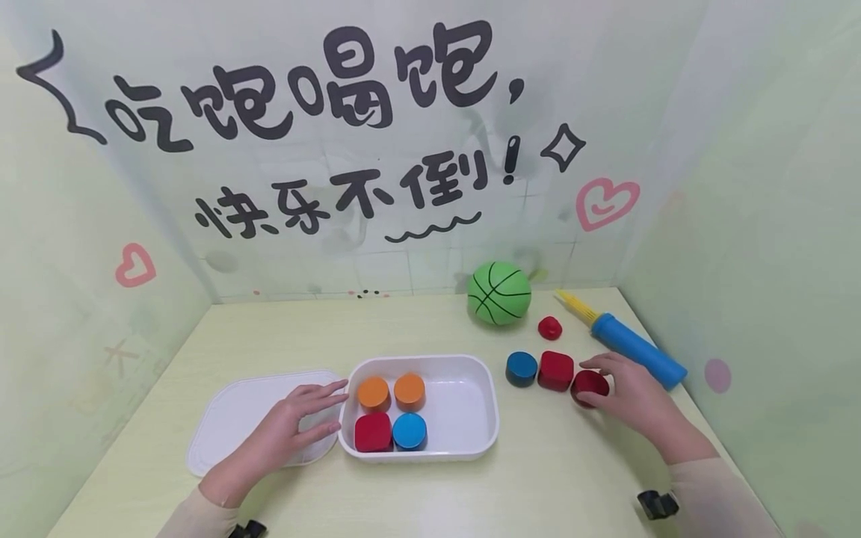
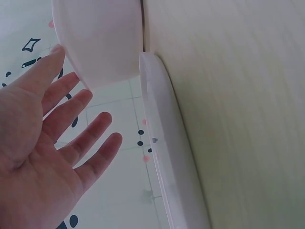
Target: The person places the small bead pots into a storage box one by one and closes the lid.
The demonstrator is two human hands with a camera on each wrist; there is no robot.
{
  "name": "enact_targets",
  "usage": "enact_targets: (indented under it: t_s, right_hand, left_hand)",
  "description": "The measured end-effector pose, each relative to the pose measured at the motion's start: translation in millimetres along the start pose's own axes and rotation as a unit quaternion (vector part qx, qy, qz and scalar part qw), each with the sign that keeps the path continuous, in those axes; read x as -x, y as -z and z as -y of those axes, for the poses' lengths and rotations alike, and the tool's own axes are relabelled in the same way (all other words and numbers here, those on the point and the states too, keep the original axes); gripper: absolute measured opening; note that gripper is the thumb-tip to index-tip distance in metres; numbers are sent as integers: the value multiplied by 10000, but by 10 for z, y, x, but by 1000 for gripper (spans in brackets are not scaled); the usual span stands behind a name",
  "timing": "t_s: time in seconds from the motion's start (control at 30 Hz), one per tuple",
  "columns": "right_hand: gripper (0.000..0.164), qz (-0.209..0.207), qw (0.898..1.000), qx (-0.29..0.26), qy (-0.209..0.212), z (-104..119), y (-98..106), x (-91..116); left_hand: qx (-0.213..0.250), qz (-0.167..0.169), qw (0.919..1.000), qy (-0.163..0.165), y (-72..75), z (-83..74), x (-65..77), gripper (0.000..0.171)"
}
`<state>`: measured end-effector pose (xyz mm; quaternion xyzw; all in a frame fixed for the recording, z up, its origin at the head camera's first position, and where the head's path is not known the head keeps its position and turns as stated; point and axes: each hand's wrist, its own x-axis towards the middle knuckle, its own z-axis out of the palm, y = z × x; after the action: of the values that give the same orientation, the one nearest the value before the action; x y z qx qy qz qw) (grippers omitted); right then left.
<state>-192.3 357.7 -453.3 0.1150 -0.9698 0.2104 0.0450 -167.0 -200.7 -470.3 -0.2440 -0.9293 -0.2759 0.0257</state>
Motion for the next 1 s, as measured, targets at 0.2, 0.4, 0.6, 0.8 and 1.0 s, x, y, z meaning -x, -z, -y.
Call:
enact_targets:
  t_s: [0.2,0.4,0.6,0.8,1.0]
  right_hand:
    - [58,83,9999,26,-81,-58,-5,22]
    - [51,87,9999,76,-76,-90,7,36]
    - [50,72,9999,68,-104,-105,19,80]
    - [53,73,9998,63,-197,-49,102,135]
    - [53,-136,9997,121,144,153,187,155]
  left_hand:
    - [-21,-1,10000,-48,-10,8,-2,49]
    - [30,46,10000,23,-8,6,-3,49]
    - [25,84,9999,81,-7,0,-10,49]
    - [24,79,9999,87,-9,-1,-8,49]
    - [-5,36,10000,29,-13,13,-8,49]
